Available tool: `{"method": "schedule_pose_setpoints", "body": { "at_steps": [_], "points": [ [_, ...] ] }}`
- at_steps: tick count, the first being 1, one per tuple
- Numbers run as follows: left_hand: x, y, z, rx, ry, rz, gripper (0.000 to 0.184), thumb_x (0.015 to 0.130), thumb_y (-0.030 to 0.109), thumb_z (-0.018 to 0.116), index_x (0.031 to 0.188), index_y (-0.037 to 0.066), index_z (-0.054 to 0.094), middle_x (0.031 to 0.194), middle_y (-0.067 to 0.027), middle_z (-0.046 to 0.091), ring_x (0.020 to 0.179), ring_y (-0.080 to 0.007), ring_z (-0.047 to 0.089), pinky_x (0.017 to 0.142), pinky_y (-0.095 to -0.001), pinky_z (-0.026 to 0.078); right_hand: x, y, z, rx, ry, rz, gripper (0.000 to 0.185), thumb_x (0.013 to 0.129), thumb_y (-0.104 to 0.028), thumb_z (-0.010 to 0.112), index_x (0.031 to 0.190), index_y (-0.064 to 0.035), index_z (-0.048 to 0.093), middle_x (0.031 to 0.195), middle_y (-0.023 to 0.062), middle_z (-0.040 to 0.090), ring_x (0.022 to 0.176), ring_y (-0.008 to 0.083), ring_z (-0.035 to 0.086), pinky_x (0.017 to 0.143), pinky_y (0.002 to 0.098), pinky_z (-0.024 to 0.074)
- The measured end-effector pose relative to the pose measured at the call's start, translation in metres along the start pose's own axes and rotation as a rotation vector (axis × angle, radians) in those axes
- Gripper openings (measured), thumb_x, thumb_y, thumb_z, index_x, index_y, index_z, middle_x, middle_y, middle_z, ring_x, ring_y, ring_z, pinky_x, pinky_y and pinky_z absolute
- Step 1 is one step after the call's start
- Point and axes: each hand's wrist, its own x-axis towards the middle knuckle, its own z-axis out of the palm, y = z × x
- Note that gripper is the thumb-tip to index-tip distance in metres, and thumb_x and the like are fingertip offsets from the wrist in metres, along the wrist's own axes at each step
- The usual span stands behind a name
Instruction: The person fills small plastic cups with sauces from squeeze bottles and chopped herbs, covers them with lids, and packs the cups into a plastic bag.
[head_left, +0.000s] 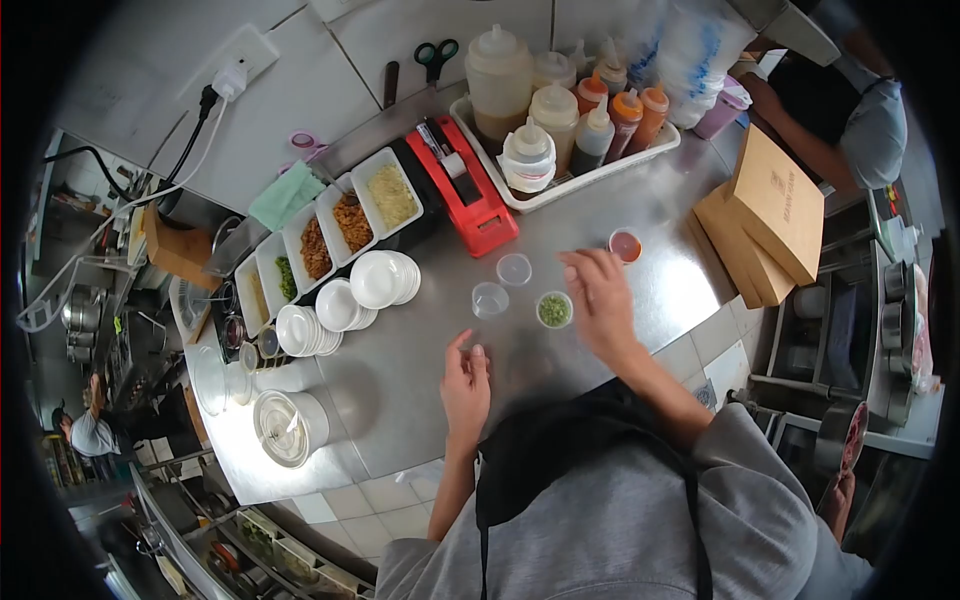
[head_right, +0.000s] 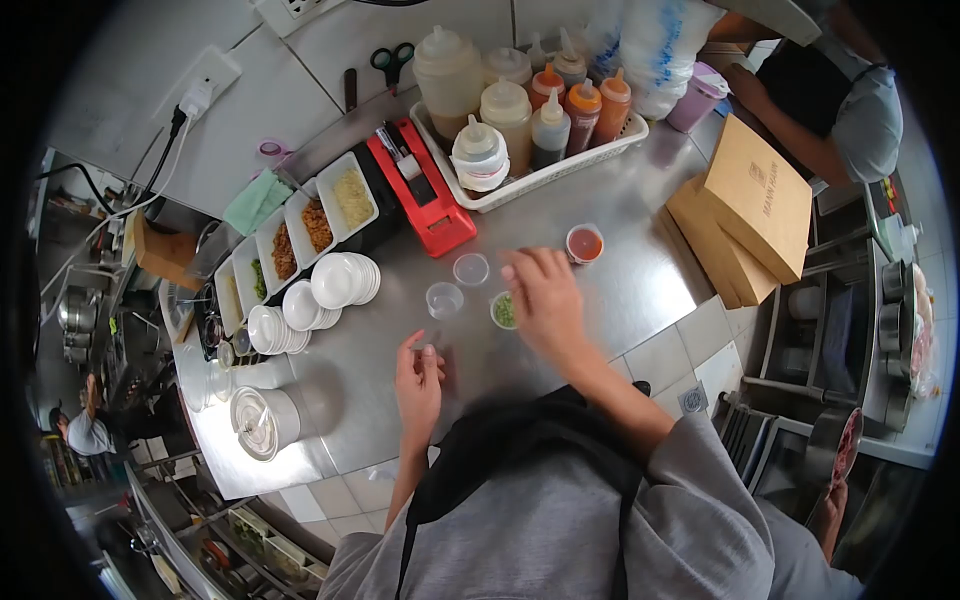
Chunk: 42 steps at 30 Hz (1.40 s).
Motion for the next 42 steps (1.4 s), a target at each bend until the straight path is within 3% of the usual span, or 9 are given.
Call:
{"method": "schedule_pose_setpoints", "body": {
  "at_steps": [2, 6, 9, 12, 16, 19, 25, 37, 42],
  "points": [
    [0.007, 0.001, 0.005, 0.087, 0.078, 0.128, 0.038, 0.089, 0.014, 0.054, 0.126, 0.007, 0.046, 0.092, -0.0094, 0.059, 0.076, -0.0153, 0.059, 0.064, -0.0279, 0.048, -0.004, 0.001, 0.03, -0.08, -0.061, -0.072, 0.027, 0.085, -0.014, 0.055, 0.111, -0.0084, 0.058, 0.108, 0.012, 0.055, 0.101, 0.0307, 0.05, 0.086, 0.0398, 0.0394],
    [0.034, 0.007, 0.015, 0.381, 0.218, 0.516, 0.05, 0.08, 0.009, 0.062, 0.127, 0.009, 0.046, 0.119, -0.0148, 0.052, 0.101, -0.0271, 0.057, 0.079, -0.0378, 0.048, -0.014, 0.019, 0.064, -0.251, -0.081, -0.147, 0.03, 0.084, -0.011, 0.054, 0.114, -0.0078, 0.056, 0.111, 0.013, 0.054, 0.104, 0.0309, 0.048, 0.09, 0.0418, 0.0362],
    [0.05, 0.003, 0.019, 0.294, 0.066, 0.444, 0.049, 0.077, 0.007, 0.063, 0.124, 0.009, 0.047, 0.125, -0.0146, 0.048, 0.109, -0.0351, 0.052, 0.089, -0.0434, 0.044, -0.003, 0.003, 0.046, -0.104, -0.047, -0.168, 0.021, 0.087, -0.012, 0.052, 0.107, -0.0083, 0.058, 0.107, 0.0107, 0.055, 0.099, 0.03, 0.05, 0.082, 0.0407, 0.04],
    [0.053, -0.01, 0.017, 0.29, 0.039, 0.45, 0.047, 0.076, 0.005, 0.064, 0.12, 0.009, 0.048, 0.123, -0.0127, 0.049, 0.106, -0.036, 0.052, 0.087, -0.0414, 0.045, -0.001, -0.007, 0.046, 0.122, -0.053, -0.122, 0.01, 0.089, -0.009, 0.048, 0.094, -0.0049, 0.057, 0.096, 0.0124, 0.056, 0.089, 0.0285, 0.054, 0.074, 0.0384, 0.0425],
    [0.032, -0.015, 0.002, 0.053, 0.219, 0.43, 0.049, 0.073, 0.004, 0.069, 0.118, 0.01, 0.05, 0.122, -0.0111, 0.05, 0.105, -0.0311, 0.054, 0.083, -0.0363, 0.048, -0.013, -0.023, 0.049, 0.377, -0.238, 0.243, 0.02, 0.094, -0.015, 0.043, 0.083, -0.0013, 0.053, 0.069, 0.0117, 0.055, 0.064, 0.0244, 0.056, 0.061, 0.0349, 0.0439],
    [0.017, -0.027, -0.006, -0.067, 0.319, 0.449, 0.053, 0.071, 0.003, 0.072, 0.119, 0.008, 0.048, 0.122, -0.0125, 0.049, 0.106, -0.0275, 0.054, 0.081, -0.034, 0.049, -0.025, -0.021, 0.06, 0.322, -0.496, 0.342, 0.025, 0.095, -0.02, 0.044, 0.086, 0.0003, 0.055, 0.063, 0.011, 0.055, 0.058, 0.0209, 0.057, 0.057, 0.0337, 0.0445],
    [0.006, -0.038, -0.01, -0.095, 0.355, 0.505, 0.061, 0.07, 0.002, 0.073, 0.123, 0.005, 0.044, 0.123, -0.0159, 0.046, 0.109, -0.027, 0.052, 0.082, -0.0337, 0.048, -0.032, -0.046, 0.079, 0.617, -0.677, 0.416, 0.03, 0.094, -0.025, 0.049, 0.097, 0.002, 0.061, 0.066, 0.012, 0.061, 0.058, 0.0176, 0.06, 0.057, 0.0316, 0.0465],
    [-0.002, -0.045, -0.024, -0.162, -0.018, 0.32, 0.074, 0.074, 0.0, 0.069, 0.134, -0.001, 0.026, 0.127, -0.0175, 0.048, 0.116, -0.0245, 0.05, 0.096, -0.0343, 0.04, -0.036, -0.036, 0.085, 0.187, -0.596, -0.173, 0.015, 0.085, -0.015, 0.058, 0.089, -0.0012, 0.064, 0.082, 0.0167, 0.064, 0.067, 0.0347, 0.06, 0.059, 0.0382, 0.0484],
    [0.001, -0.069, -0.016, -0.21, -0.095, 0.305, 0.077, 0.075, 0.002, 0.071, 0.133, 0.0, 0.022, 0.129, -0.0199, 0.046, 0.117, -0.0242, 0.049, 0.097, -0.0349, 0.04, -0.014, -0.025, 0.061, 0.103, -0.402, -0.077, 0.016, 0.09, -0.018, 0.05, 0.089, -0.0047, 0.06, 0.077, 0.0156, 0.063, 0.069, 0.034, 0.061, 0.06, 0.0424, 0.0476]
  ]
}}
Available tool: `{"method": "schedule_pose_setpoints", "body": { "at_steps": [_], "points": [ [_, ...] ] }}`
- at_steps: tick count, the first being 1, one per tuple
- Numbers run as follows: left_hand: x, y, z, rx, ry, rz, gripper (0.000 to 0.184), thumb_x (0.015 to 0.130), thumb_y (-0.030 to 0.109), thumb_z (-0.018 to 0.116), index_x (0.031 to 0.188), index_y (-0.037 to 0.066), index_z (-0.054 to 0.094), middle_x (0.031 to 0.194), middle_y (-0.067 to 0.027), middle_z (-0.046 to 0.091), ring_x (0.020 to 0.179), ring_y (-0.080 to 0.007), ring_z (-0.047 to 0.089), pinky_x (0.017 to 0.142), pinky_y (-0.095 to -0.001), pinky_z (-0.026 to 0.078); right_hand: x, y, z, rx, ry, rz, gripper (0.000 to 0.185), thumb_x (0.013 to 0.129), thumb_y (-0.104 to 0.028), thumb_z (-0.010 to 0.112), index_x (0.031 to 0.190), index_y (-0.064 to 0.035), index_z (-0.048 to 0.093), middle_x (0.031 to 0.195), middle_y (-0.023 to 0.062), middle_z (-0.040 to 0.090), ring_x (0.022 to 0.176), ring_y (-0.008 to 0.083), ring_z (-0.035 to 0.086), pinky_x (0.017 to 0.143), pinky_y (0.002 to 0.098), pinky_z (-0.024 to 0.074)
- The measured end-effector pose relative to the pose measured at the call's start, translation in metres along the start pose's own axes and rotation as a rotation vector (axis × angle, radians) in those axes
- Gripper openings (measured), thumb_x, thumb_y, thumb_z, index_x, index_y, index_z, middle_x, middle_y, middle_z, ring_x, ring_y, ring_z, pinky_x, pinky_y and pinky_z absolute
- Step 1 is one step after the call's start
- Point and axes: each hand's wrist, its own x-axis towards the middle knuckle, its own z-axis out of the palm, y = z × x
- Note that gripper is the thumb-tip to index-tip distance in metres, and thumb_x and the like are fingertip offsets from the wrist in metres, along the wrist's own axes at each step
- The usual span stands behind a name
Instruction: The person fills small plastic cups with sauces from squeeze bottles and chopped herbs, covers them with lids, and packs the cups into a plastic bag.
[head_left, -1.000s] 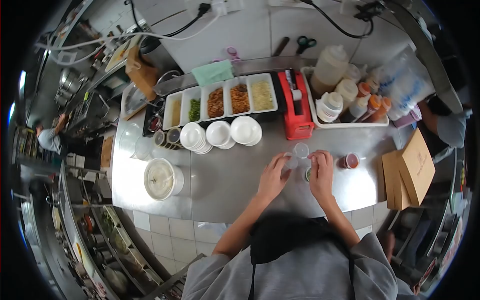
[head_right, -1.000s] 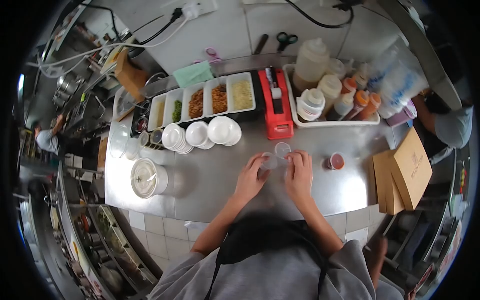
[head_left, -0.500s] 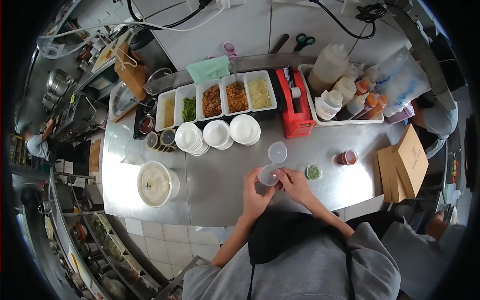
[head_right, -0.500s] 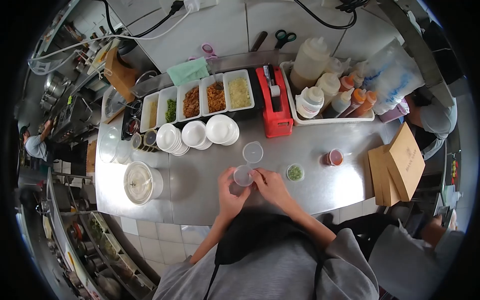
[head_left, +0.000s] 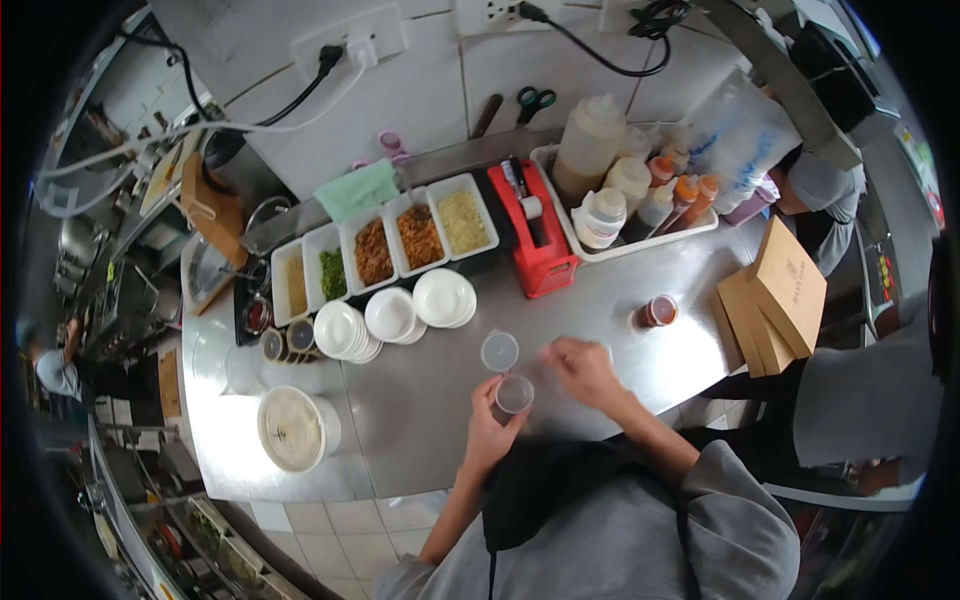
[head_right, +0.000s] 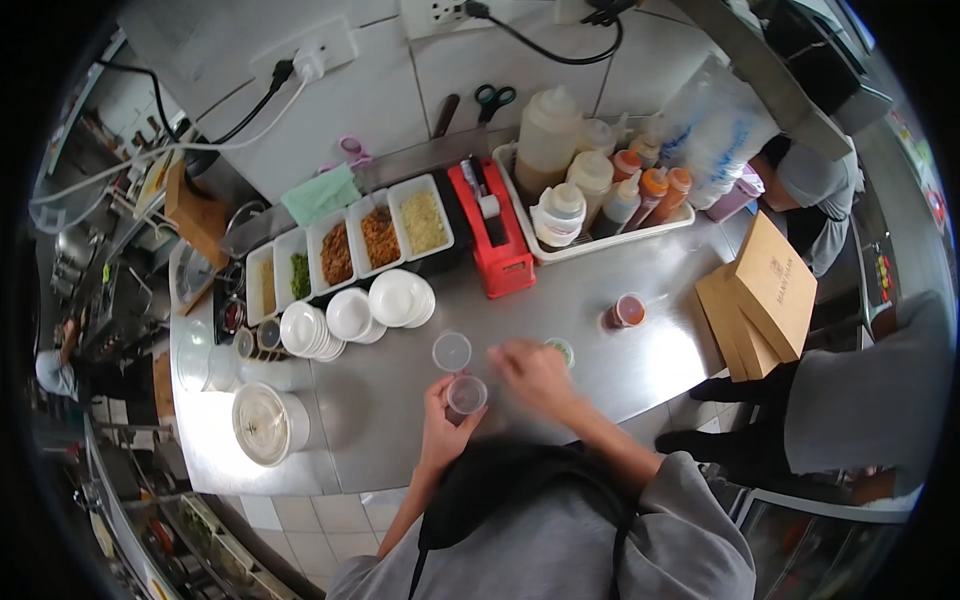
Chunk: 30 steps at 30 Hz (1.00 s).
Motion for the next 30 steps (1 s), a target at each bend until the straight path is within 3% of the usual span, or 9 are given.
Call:
{"method": "schedule_pose_setpoints", "body": {
  "at_steps": [3, 5, 11, 14, 17, 20, 23, 26, 30],
  "points": [
    [0.003, 0.005, 0.002, -0.045, 0.046, -0.032, 0.073, 0.075, 0.002, 0.072, 0.131, 0.0, 0.026, 0.129, -0.0191, 0.046, 0.116, -0.0238, 0.049, 0.096, -0.0345, 0.041, 0.032, 0.04, -0.033, 0.145, 0.304, 0.141, 0.014, 0.092, -0.011, 0.046, 0.093, -0.004, 0.057, 0.079, 0.014, 0.062, 0.069, 0.0285, 0.061, 0.062, 0.0379, 0.0472],
    [0.004, 0.003, 0.003, -0.092, 0.076, -0.029, 0.069, 0.076, 0.006, 0.073, 0.13, 0.0, 0.03, 0.129, -0.0181, 0.048, 0.114, -0.0239, 0.052, 0.094, -0.0339, 0.043, 0.065, 0.028, -0.085, 0.222, 0.515, 0.084, 0.012, 0.09, -0.007, 0.047, 0.098, -0.0024, 0.055, 0.084, 0.0123, 0.058, 0.073, 0.0235, 0.056, 0.066, 0.0343, 0.046],
    [0.002, -0.014, 0.001, 0.051, 0.12, 0.012, 0.064, 0.076, 0.008, 0.074, 0.128, 0.0, 0.038, 0.125, -0.0146, 0.049, 0.108, -0.0215, 0.054, 0.087, -0.0312, 0.047, 0.155, 0.082, -0.188, -0.063, 0.868, -0.052, 0.019, 0.085, -0.006, 0.051, 0.102, -0.0013, 0.057, 0.097, 0.0137, 0.058, 0.084, 0.0243, 0.056, 0.071, 0.0344, 0.0466],
    [0.004, -0.019, 0.004, 0.098, 0.197, 0.004, 0.065, 0.074, 0.006, 0.075, 0.127, 0.0, 0.038, 0.119, -0.0123, 0.052, 0.103, -0.0196, 0.056, 0.084, -0.0293, 0.048, 0.221, 0.128, -0.211, -0.277, 0.722, -0.124, 0.021, 0.08, -0.005, 0.053, 0.099, -0.0025, 0.061, 0.101, 0.0153, 0.061, 0.09, 0.0253, 0.059, 0.077, 0.0363, 0.0467],
    [0.009, -0.01, 0.008, 0.023, 0.259, -0.029, 0.063, 0.074, 0.004, 0.075, 0.126, 0.0, 0.039, 0.114, -0.0111, 0.054, 0.1, -0.018, 0.057, 0.081, -0.0279, 0.049, 0.254, 0.119, -0.218, -1.067, 0.292, 0.066, 0.023, 0.075, -0.005, 0.056, 0.096, -0.0044, 0.065, 0.098, 0.0143, 0.064, 0.091, 0.0261, 0.061, 0.081, 0.038, 0.0463],
    [0.009, 0.001, 0.012, -0.015, 0.319, -0.07, 0.06, 0.074, 0.002, 0.073, 0.124, 0.001, 0.039, 0.111, -0.011, 0.055, 0.098, -0.017, 0.058, 0.08, -0.0274, 0.049, 0.266, 0.124, -0.212, -1.192, 0.24, -0.077, 0.013, 0.073, -0.014, 0.061, 0.082, -0.0039, 0.065, 0.088, 0.0151, 0.066, 0.091, 0.0286, 0.062, 0.082, 0.036, 0.0472],
    [0.008, 0.008, 0.013, 0.027, 0.377, -0.089, 0.058, 0.075, 0.0, 0.072, 0.123, 0.0, 0.039, 0.107, -0.0107, 0.056, 0.096, -0.0165, 0.059, 0.079, -0.0274, 0.049, 0.283, 0.122, -0.216, -1.024, -0.031, 0.144, 0.016, 0.072, -0.011, 0.06, 0.085, -0.0018, 0.063, 0.09, 0.0166, 0.065, 0.093, 0.0339, 0.061, 0.083, 0.0384, 0.0479],
    [0.008, 0.006, 0.016, -0.014, 0.442, -0.035, 0.056, 0.076, 0.0, 0.071, 0.123, 0.0, 0.04, 0.104, -0.0097, 0.057, 0.094, -0.016, 0.059, 0.08, -0.0275, 0.049, 0.29, 0.129, -0.218, -0.883, 0.017, 0.214, 0.012, 0.073, -0.006, 0.061, 0.084, -0.0022, 0.065, 0.092, 0.0156, 0.065, 0.099, 0.0325, 0.059, 0.084, 0.0373, 0.0488],
    [0.006, 0.001, 0.016, -0.029, 0.445, 0.012, 0.054, 0.077, 0.001, 0.071, 0.121, -0.001, 0.041, 0.105, -0.0096, 0.056, 0.094, -0.0154, 0.058, 0.081, -0.0267, 0.048, 0.275, 0.099, -0.24, -0.927, 0.196, 0.053, 0.014, 0.073, -0.004, 0.059, 0.086, -0.0007, 0.063, 0.091, 0.0199, 0.063, 0.093, 0.0348, 0.059, 0.08, 0.0387, 0.0496]
  ]
}}
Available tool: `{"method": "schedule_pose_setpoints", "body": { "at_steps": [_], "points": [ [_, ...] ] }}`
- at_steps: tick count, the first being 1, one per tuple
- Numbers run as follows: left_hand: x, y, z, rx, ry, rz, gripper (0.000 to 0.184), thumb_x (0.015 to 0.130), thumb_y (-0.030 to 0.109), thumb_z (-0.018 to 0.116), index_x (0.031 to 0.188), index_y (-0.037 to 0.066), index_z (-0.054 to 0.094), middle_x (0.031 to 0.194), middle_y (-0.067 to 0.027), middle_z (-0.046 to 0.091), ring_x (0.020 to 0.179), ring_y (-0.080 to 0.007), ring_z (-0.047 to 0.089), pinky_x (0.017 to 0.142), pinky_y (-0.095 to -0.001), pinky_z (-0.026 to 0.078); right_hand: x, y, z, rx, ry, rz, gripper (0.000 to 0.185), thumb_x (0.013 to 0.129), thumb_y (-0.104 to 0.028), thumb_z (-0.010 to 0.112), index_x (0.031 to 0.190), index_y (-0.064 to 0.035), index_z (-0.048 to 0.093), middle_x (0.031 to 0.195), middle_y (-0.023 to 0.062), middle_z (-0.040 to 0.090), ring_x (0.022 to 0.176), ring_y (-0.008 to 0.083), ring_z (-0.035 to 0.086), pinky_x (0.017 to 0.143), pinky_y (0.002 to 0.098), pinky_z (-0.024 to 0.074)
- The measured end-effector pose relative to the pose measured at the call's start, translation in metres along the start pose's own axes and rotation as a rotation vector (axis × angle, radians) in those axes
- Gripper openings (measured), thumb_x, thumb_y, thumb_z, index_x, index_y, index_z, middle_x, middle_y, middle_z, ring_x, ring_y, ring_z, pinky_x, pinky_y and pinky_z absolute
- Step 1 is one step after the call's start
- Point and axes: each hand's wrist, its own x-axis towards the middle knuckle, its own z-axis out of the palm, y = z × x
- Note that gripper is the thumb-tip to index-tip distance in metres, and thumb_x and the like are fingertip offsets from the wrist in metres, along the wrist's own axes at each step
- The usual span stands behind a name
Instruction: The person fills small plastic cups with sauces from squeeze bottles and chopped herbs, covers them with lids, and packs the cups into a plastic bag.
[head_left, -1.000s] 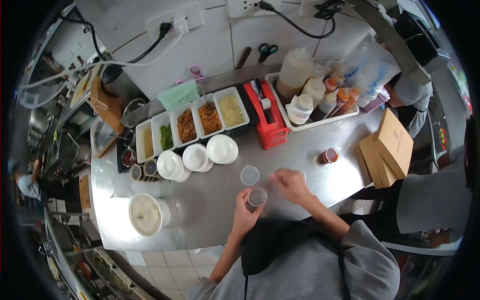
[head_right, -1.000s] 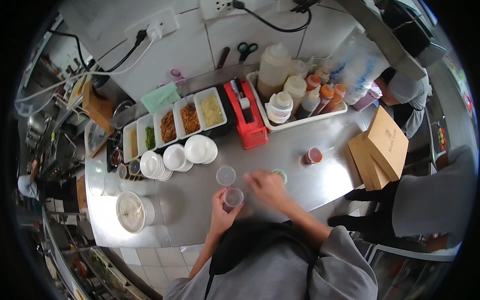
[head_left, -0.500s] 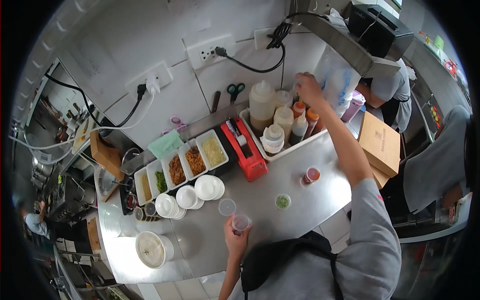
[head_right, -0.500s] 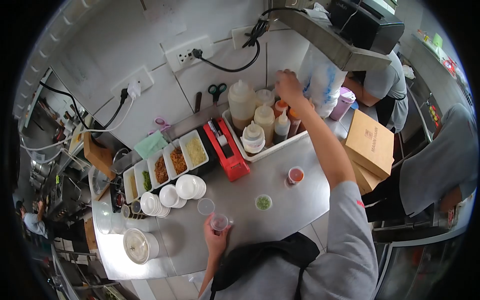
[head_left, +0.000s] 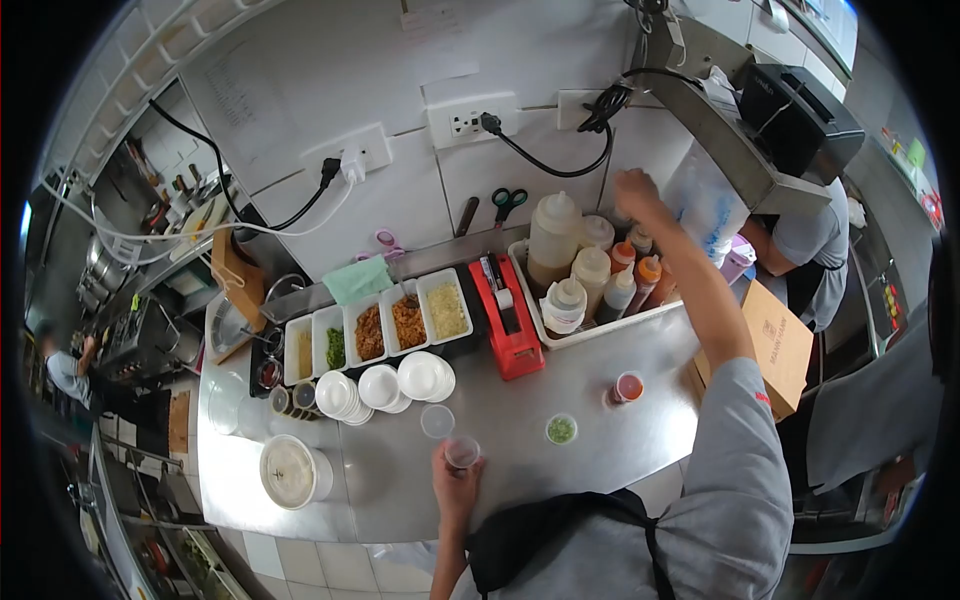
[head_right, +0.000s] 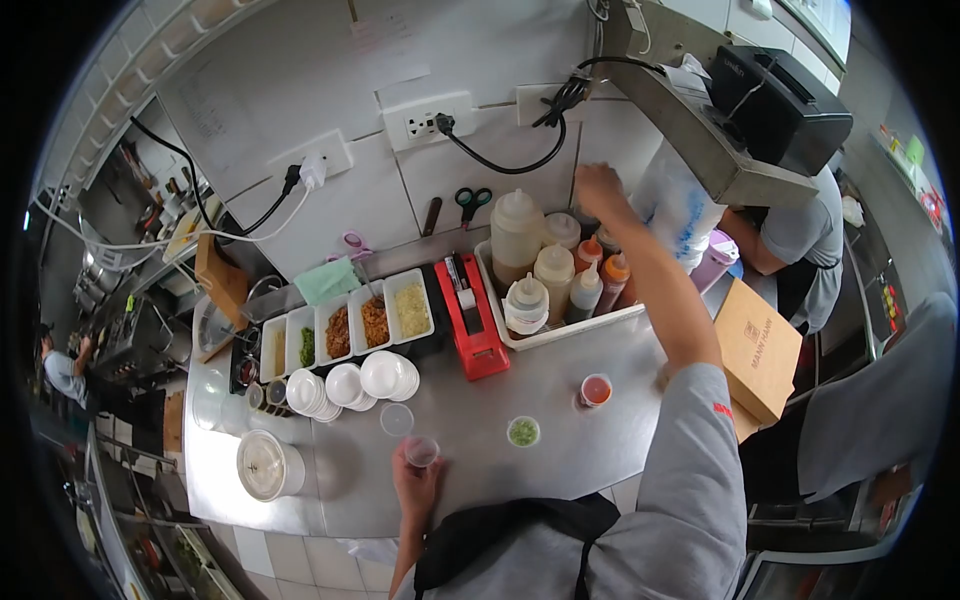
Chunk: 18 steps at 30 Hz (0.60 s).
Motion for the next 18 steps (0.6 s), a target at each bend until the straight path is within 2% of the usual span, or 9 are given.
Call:
{"method": "schedule_pose_setpoints", "body": {
  "at_steps": [2, 4, 6, 8, 9, 11, 13, 15, 18],
  "points": [
    [0.001, -0.009, -0.001, 0.014, -0.015, -0.028, 0.054, 0.076, 0.002, 0.071, 0.122, -0.001, 0.042, 0.108, -0.0109, 0.054, 0.095, -0.0153, 0.057, 0.081, -0.0272, 0.048, -0.009, 0.005, -0.027, -0.013, 0.179, -0.1, 0.015, 0.073, -0.004, 0.056, 0.087, 0.0013, 0.06, 0.086, 0.0226, 0.061, 0.081, 0.0364, 0.059, 0.072, 0.0418, 0.0493],
    [-0.002, -0.01, -0.004, 0.084, -0.037, -0.024, 0.054, 0.076, 0.004, 0.072, 0.121, 0.0, 0.042, 0.111, -0.0121, 0.053, 0.097, -0.0158, 0.056, 0.082, -0.028, 0.047, -0.023, 0.004, -0.06, 0.017, 0.302, -0.2, 0.014, 0.069, 0.004, 0.054, 0.08, -0.0004, 0.061, 0.083, 0.0196, 0.061, 0.083, 0.0341, 0.055, 0.073, 0.0406, 0.0468],
    [-0.003, 0.002, -0.006, 0.21, -0.059, 0.014, 0.054, 0.075, 0.006, 0.072, 0.121, 0.0, 0.043, 0.114, -0.0134, 0.051, 0.1, -0.0169, 0.055, 0.084, -0.0291, 0.046, -0.063, -0.015, -0.117, 0.055, 0.399, -0.323, 0.009, 0.069, 0.005, 0.054, 0.075, 0.0005, 0.059, 0.078, 0.0171, 0.059, 0.08, 0.0339, 0.051, 0.072, 0.0402, 0.0429],
    [-0.004, 0.016, -0.009, 0.315, -0.079, 0.109, 0.053, 0.076, 0.006, 0.07, 0.12, 0.001, 0.041, 0.116, -0.0141, 0.05, 0.101, -0.019, 0.054, 0.085, -0.0299, 0.045, -0.099, -0.021, -0.16, 0.174, 0.509, -0.473, 0.008, 0.072, -0.003, 0.061, 0.079, 0.0006, 0.062, 0.082, 0.0128, 0.057, 0.084, 0.029, 0.053, 0.074, 0.0372, 0.0442],
    [-0.005, 0.024, -0.01, 0.369, -0.087, 0.153, 0.052, 0.077, 0.007, 0.069, 0.12, 0.001, 0.04, 0.117, -0.0145, 0.05, 0.102, -0.02, 0.054, 0.086, -0.0303, 0.045, -0.117, -0.031, -0.184, 0.253, 0.439, -0.444, 0.011, 0.071, -0.002, 0.062, 0.081, 0.001, 0.063, 0.081, 0.0121, 0.056, 0.082, 0.0285, 0.052, 0.073, 0.0365, 0.0437],
    [-0.001, 0.053, -0.004, 0.082, -0.081, 0.084, 0.053, 0.079, 0.006, 0.066, 0.121, 0.002, 0.035, 0.119, -0.0152, 0.048, 0.102, -0.0208, 0.053, 0.086, -0.0298, 0.044, -0.146, -0.05, -0.207, 0.448, 0.267, -0.351, 0.017, 0.069, 0.0, 0.064, 0.086, 0.0022, 0.064, 0.079, 0.0113, 0.055, 0.078, 0.0276, 0.052, 0.07, 0.0342, 0.0431],
    [0.01, 0.079, 0.004, -0.143, -0.058, 0.041, 0.053, 0.082, 0.007, 0.062, 0.123, 0.003, 0.028, 0.122, -0.0159, 0.048, 0.101, -0.0203, 0.053, 0.084, -0.0291, 0.044, -0.157, -0.07, -0.206, 0.498, 0.102, -0.601, 0.012, 0.069, 0.001, 0.064, 0.081, 0.0007, 0.064, 0.078, 0.0106, 0.055, 0.074, 0.0273, 0.052, 0.068, 0.0352, 0.0432],
    [0.026, 0.091, 0.012, -0.29, -0.05, 0.045, 0.052, 0.085, 0.008, 0.058, 0.124, 0.004, 0.023, 0.123, -0.0169, 0.047, 0.099, -0.0188, 0.052, 0.083, -0.0285, 0.044, -0.171, -0.099, -0.166, 0.653, -0.068, -0.719, 0.008, 0.069, -0.001, 0.064, 0.077, -0.0018, 0.063, 0.077, 0.0089, 0.056, 0.078, 0.0263, 0.051, 0.069, 0.0357, 0.0429],
    [0.043, 0.092, 0.022, -0.448, -0.047, 0.04, 0.048, 0.088, 0.01, 0.054, 0.124, 0.004, 0.023, 0.123, -0.0168, 0.046, 0.097, -0.0169, 0.051, 0.083, -0.028, 0.042, -0.201, -0.156, -0.104, 0.683, -0.119, -1.022, 0.006, 0.07, -0.006, 0.063, 0.074, -0.0033, 0.06, 0.077, 0.0077, 0.057, 0.086, 0.0277, 0.049, 0.075, 0.038, 0.0429]
  ]
}}
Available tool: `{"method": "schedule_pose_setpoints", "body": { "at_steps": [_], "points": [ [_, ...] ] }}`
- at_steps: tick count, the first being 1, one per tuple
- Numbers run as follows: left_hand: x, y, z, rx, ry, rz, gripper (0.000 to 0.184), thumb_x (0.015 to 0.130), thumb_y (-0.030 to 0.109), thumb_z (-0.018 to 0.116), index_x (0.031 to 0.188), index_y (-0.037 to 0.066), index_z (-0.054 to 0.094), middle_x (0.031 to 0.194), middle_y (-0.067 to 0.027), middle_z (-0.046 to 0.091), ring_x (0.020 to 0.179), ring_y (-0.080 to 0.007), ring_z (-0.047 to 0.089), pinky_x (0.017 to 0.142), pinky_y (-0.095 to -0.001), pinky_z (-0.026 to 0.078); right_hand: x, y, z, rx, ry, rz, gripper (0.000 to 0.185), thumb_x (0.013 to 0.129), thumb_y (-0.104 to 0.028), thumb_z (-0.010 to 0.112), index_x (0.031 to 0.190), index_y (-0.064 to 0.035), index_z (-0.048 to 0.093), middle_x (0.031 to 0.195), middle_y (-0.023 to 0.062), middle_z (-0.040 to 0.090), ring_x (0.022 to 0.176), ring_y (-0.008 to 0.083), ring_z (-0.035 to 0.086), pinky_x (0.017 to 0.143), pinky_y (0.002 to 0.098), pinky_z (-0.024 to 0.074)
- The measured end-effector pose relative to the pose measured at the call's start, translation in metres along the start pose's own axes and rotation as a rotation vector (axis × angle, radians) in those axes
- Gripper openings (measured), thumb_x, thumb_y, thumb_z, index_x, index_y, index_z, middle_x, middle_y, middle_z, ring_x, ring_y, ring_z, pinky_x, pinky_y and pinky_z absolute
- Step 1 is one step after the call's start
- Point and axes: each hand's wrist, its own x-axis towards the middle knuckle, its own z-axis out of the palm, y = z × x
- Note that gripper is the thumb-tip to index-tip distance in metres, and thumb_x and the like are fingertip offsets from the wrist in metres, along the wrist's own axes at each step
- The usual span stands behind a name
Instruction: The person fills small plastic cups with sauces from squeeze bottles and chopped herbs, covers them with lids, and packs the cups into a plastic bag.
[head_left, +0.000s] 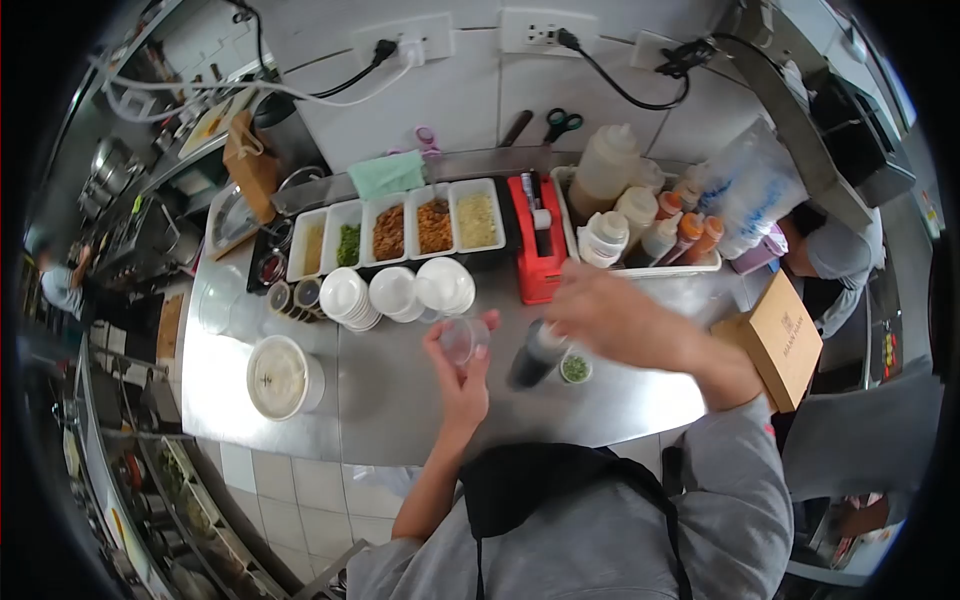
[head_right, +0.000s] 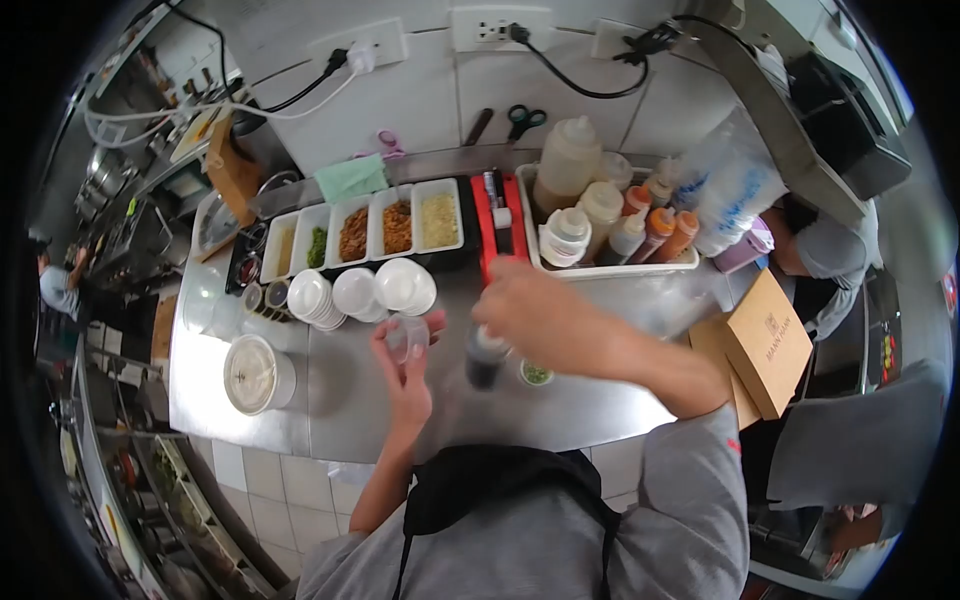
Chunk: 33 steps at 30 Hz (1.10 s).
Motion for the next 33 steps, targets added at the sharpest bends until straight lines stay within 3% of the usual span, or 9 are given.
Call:
{"method": "schedule_pose_setpoints", "body": {
  "at_steps": [2, 6, 13, 17, 20, 22, 25, 28, 33],
  "points": [
    [0.004, -0.014, -0.001, -0.054, 0.041, -0.069, 0.045, 0.089, 0.012, 0.053, 0.123, 0.005, 0.025, 0.121, -0.0147, 0.046, 0.095, -0.0159, 0.05, 0.083, -0.0277, 0.041, 0.015, -0.014, 0.034, 0.054, -0.074, 0.023, 0.007, 0.071, -0.008, 0.062, 0.075, -0.0029, 0.06, 0.078, 0.0089, 0.058, 0.09, 0.0296, 0.05, 0.079, 0.04, 0.0433],
    [-0.003, -0.028, -0.008, 0.098, 0.166, 0.056, 0.04, 0.09, 0.019, 0.05, 0.122, 0.004, 0.031, 0.115, -0.0099, 0.042, 0.097, -0.0151, 0.046, 0.084, -0.0279, 0.038, 0.029, -0.032, 0.078, 0.194, -0.001, 0.083, 0.007, 0.074, -0.01, 0.059, 0.074, -0.0033, 0.06, 0.076, 0.0089, 0.058, 0.083, 0.0291, 0.051, 0.073, 0.0402, 0.0444],
    [0.001, -0.037, -0.01, 0.11, 0.246, 0.11, 0.041, 0.09, 0.027, 0.043, 0.121, 0.001, 0.033, 0.116, -0.0083, 0.037, 0.098, -0.0155, 0.042, 0.084, -0.0279, 0.036, 0.033, -0.048, 0.065, 0.236, 0.053, 0.164, 0.007, 0.076, -0.01, 0.058, 0.078, -0.0034, 0.061, 0.079, 0.0065, 0.061, 0.077, 0.0284, 0.053, 0.066, 0.0396, 0.0472],
    [0.002, -0.041, -0.007, 0.172, 0.341, 0.183, 0.041, 0.09, 0.026, 0.042, 0.122, 0.003, 0.03, 0.111, -0.0121, 0.046, 0.093, -0.0178, 0.048, 0.081, -0.0277, 0.039, 0.027, -0.05, 0.07, 0.335, 0.265, 0.272, 0.014, 0.075, -0.003, 0.059, 0.088, -0.0027, 0.064, 0.089, 0.0074, 0.063, 0.078, 0.0275, 0.055, 0.067, 0.0383, 0.0476],
    [0.0, -0.035, -0.004, -0.017, 0.244, 0.134, 0.042, 0.091, 0.028, 0.043, 0.123, 0.007, 0.026, 0.098, -0.0165, 0.057, 0.086, -0.0212, 0.053, 0.08, -0.029, 0.04, 0.011, -0.047, 0.091, 0.369, 0.39, 0.395, 0.026, 0.075, 0.003, 0.057, 0.099, -0.0031, 0.064, 0.101, 0.0103, 0.062, 0.083, 0.0287, 0.056, 0.072, 0.0372, 0.0477],
    [0.001, -0.037, -0.003, 0.06, 0.274, 0.175, 0.042, 0.092, 0.03, 0.042, 0.122, 0.009, 0.023, 0.09, -0.0182, 0.06, 0.083, -0.0226, 0.055, 0.08, -0.03, 0.04, -0.002, -0.044, 0.116, 0.412, 0.445, 0.46, 0.034, 0.076, 0.007, 0.054, 0.108, -0.004, 0.062, 0.109, 0.0129, 0.059, 0.09, 0.0302, 0.056, 0.077, 0.0367, 0.0472],
    [-0.001, -0.041, -0.005, 0.14, 0.292, 0.211, 0.042, 0.093, 0.033, 0.04, 0.122, 0.009, 0.022, 0.088, -0.0192, 0.061, 0.082, -0.0226, 0.056, 0.08, -0.0306, 0.04, -0.017, -0.044, 0.158, 0.38, 0.476, 0.433, 0.035, 0.085, 0.0, 0.052, 0.12, 0.0002, 0.055, 0.122, 0.0181, 0.05, 0.1, 0.0311, 0.055, 0.083, 0.0349, 0.045],
    [0.0, -0.038, -0.003, 0.141, 0.256, 0.231, 0.043, 0.094, 0.035, 0.038, 0.122, 0.008, 0.021, 0.09, -0.0196, 0.061, 0.084, -0.0219, 0.056, 0.08, -0.0304, 0.041, -0.019, -0.05, 0.191, 0.506, 0.524, 0.436, 0.046, 0.09, -0.014, 0.05, 0.131, 0.0033, 0.04, 0.126, 0.0218, 0.045, 0.11, 0.037, 0.048, 0.095, 0.04, 0.0377],
    [-0.01, -0.032, -0.007, 0.106, 0.193, 0.151, 0.044, 0.095, 0.036, 0.037, 0.122, 0.005, 0.021, 0.103, -0.0211, 0.057, 0.093, -0.0228, 0.055, 0.086, -0.032, 0.041, -0.016, -0.045, 0.235, 0.76, 0.578, 0.484, 0.075, 0.085, -0.037, 0.06, 0.136, 0.0057, 0.026, 0.126, 0.0236, 0.043, 0.112, 0.0375, 0.047, 0.097, 0.0404, 0.0363]
  ]
}}
